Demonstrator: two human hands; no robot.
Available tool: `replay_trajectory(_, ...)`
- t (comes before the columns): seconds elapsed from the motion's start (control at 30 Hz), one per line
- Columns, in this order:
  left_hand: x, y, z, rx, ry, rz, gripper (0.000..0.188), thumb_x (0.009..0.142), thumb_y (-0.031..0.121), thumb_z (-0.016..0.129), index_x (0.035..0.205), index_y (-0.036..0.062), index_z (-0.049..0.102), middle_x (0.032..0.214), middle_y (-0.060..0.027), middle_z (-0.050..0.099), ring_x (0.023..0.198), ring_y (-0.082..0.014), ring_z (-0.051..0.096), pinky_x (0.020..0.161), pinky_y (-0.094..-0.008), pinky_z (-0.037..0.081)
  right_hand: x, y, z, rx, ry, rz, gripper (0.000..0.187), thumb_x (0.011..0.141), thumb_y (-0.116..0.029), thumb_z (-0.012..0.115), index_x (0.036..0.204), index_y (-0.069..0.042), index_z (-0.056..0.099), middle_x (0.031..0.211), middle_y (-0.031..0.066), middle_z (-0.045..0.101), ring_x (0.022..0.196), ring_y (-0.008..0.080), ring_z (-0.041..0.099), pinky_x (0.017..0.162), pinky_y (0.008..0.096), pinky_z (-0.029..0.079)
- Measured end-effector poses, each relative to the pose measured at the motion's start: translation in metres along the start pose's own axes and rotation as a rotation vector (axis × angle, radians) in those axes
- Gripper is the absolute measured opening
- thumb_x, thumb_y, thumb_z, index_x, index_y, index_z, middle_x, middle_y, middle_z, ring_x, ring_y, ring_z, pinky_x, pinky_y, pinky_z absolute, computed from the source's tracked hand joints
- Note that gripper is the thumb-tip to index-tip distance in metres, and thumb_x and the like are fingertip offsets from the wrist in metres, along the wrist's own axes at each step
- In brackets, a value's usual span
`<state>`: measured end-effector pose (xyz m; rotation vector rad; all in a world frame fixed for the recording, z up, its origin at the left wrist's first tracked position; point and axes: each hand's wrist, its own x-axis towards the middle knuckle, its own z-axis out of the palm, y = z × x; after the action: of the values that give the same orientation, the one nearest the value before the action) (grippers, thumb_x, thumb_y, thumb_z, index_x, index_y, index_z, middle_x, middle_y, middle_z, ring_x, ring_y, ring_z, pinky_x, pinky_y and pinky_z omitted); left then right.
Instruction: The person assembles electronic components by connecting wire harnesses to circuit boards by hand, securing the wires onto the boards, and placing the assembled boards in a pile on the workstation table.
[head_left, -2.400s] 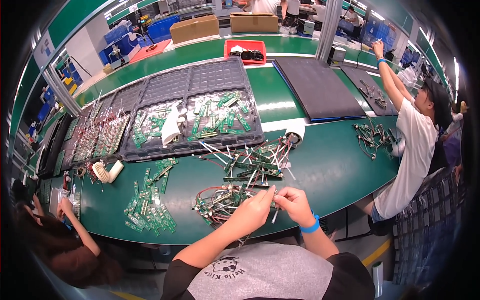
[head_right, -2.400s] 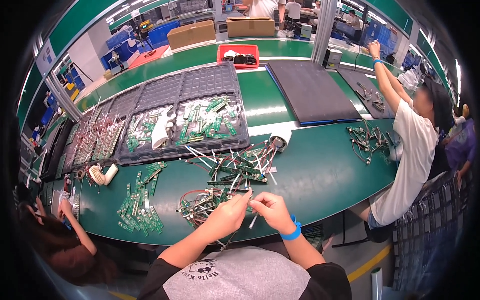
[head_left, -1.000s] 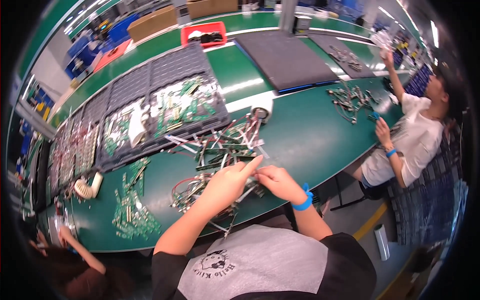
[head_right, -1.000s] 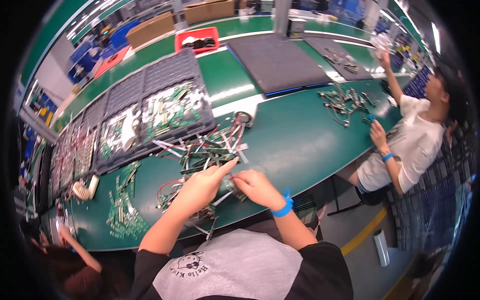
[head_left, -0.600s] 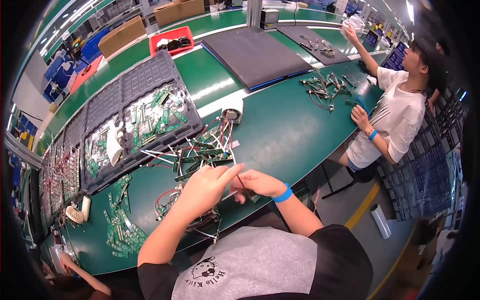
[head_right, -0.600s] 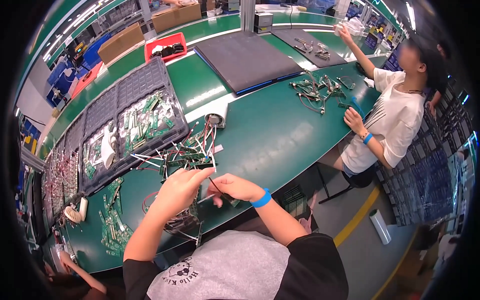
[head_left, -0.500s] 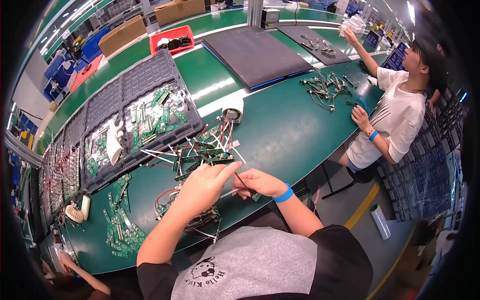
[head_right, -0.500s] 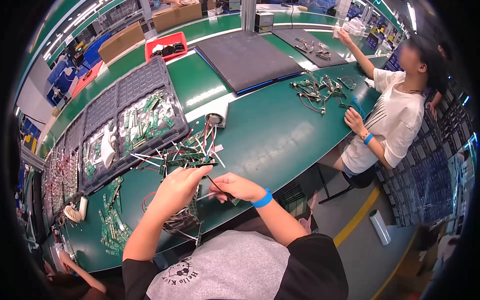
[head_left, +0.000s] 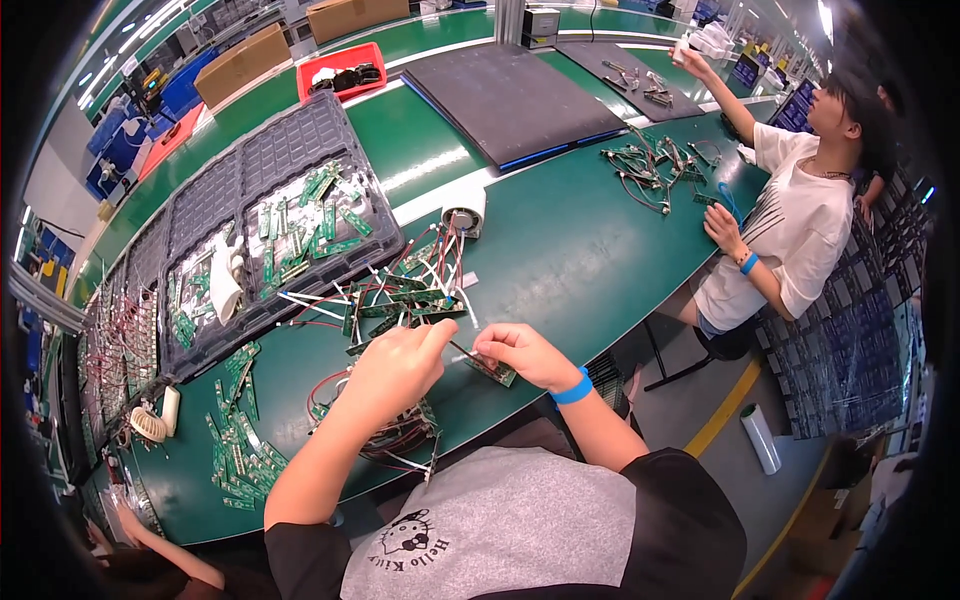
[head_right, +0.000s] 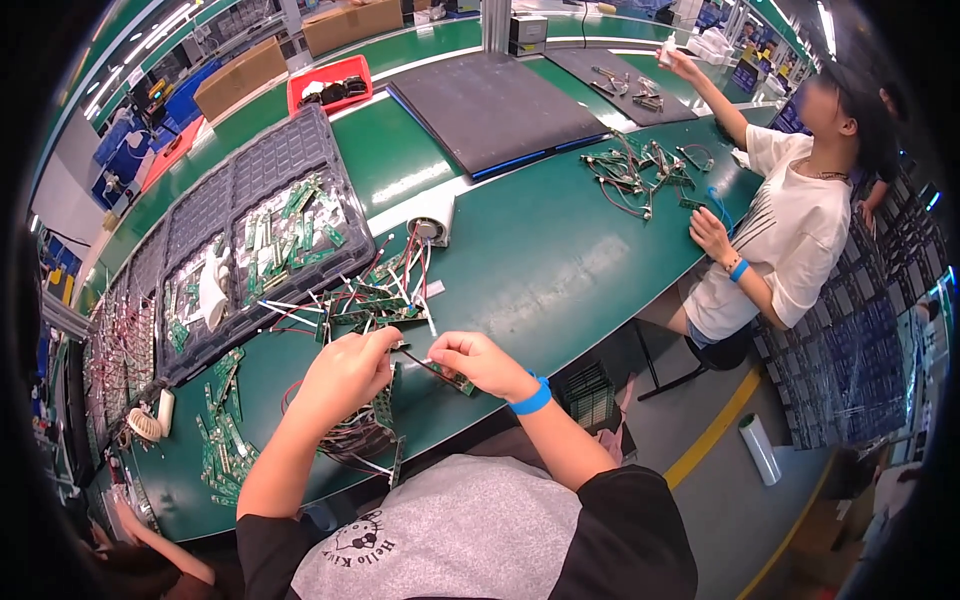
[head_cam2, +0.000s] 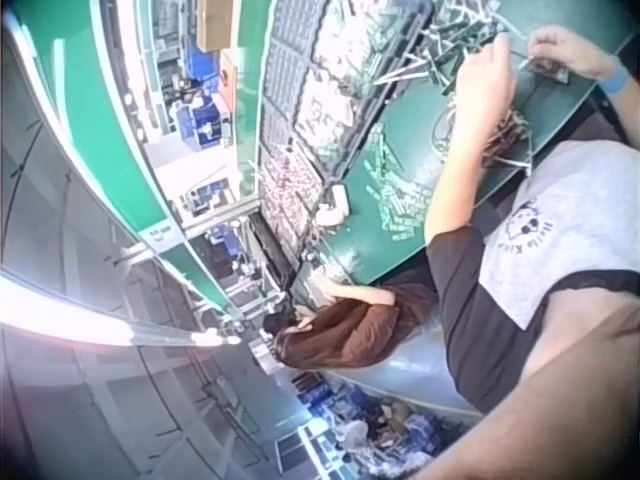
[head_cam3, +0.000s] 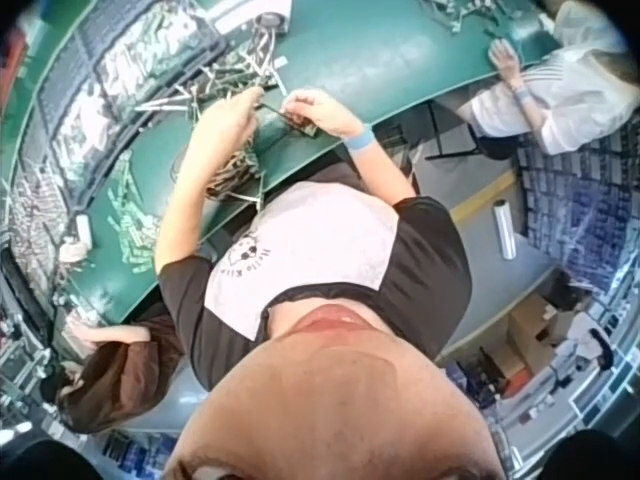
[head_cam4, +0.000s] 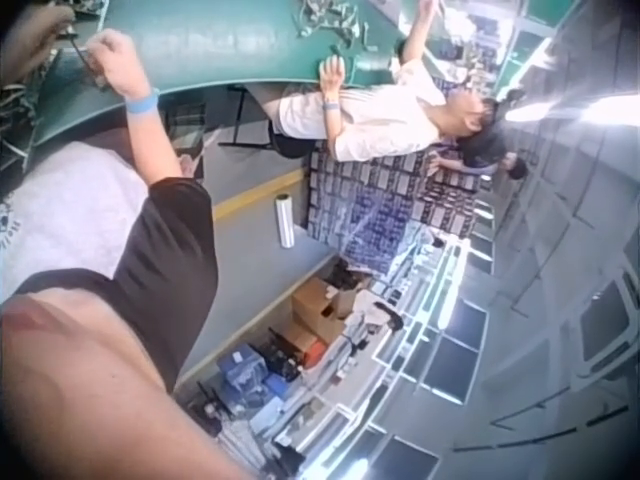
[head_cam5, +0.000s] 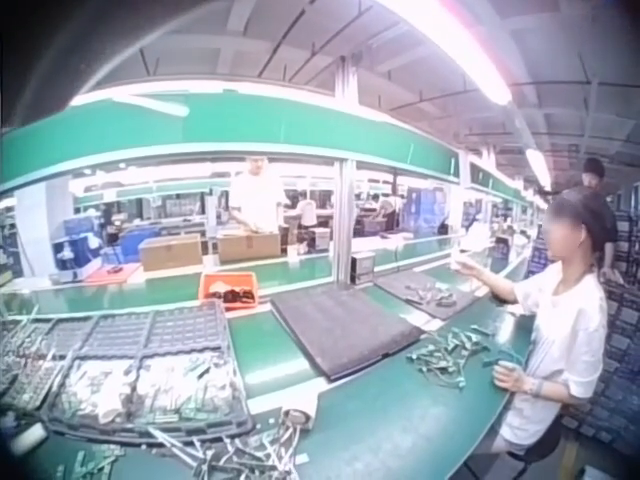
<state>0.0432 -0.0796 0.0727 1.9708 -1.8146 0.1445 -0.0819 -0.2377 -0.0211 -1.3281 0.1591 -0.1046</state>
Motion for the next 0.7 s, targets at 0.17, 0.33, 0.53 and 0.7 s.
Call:
replay_trajectory(0.17, 0.0, 0.006, -0.005, 0.029, -0.026, 0.01, 0.037, 0.064, -0.001, 0.056, 0.101, 0.0026, 0.05, 0.063, -0.009, 0.054, 0.058, -0.0251, 0.056, 0.055, -0.0362, 0.045, -0.004, -0.009, 0.007, 0.125, 0.1, -0.014, 0.014, 0.09, -0.016, 0.049, 0.088, -0.003, 0.053, 0.066, -0.0065, 0.043, 0.057, 0.0016, 0.035, 0.049, 0.0166, 0.029)
replay_trajectory(0.33, 0.001, -0.002, -0.003, -0.002, -0.029, -0.021, 0.039, 0.067, 0.0, 0.059, 0.105, 0.005, 0.052, 0.066, -0.0101, 0.054, 0.061, -0.0272, 0.053, 0.057, -0.0371, 0.043, -0.002, -0.014, 0.01, 0.074, 0.243, -0.136, 0.011, 0.09, -0.014, 0.049, 0.088, -0.004, 0.051, 0.066, -0.007, 0.041, 0.057, 0.0008, 0.032, 0.048, 0.0168, 0.026)
replay_trajectory(0.53, 0.002, -0.008, -0.004, 0.057, 0.073, 0.018, 0.026, 0.066, -0.001, 0.059, 0.091, 0.0024, 0.053, 0.073, -0.0087, 0.055, 0.068, -0.0252, 0.055, 0.061, -0.0348, 0.044, -0.002, -0.023, 0.011, 0.102, 0.325, -0.18, 0.009, 0.086, -0.01, 0.054, 0.085, -0.002, 0.056, 0.065, -0.0061, 0.045, 0.057, 0.0008, 0.036, 0.049, 0.0165, 0.028)
replay_trajectory(0.7, -0.004, -0.006, -0.006, -0.03, 0.138, -0.033, 0.026, 0.068, -0.001, 0.059, 0.093, 0.0007, 0.052, 0.084, -0.0125, 0.056, 0.079, -0.029, 0.056, 0.065, -0.0359, 0.048, -0.003, -0.028, 0.02, -0.069, 0.408, -0.167, 0.009, 0.084, -0.01, 0.056, 0.084, -0.001, 0.056, 0.064, -0.001, 0.05, 0.055, 0.0044, 0.043, 0.048, 0.0189, 0.034)
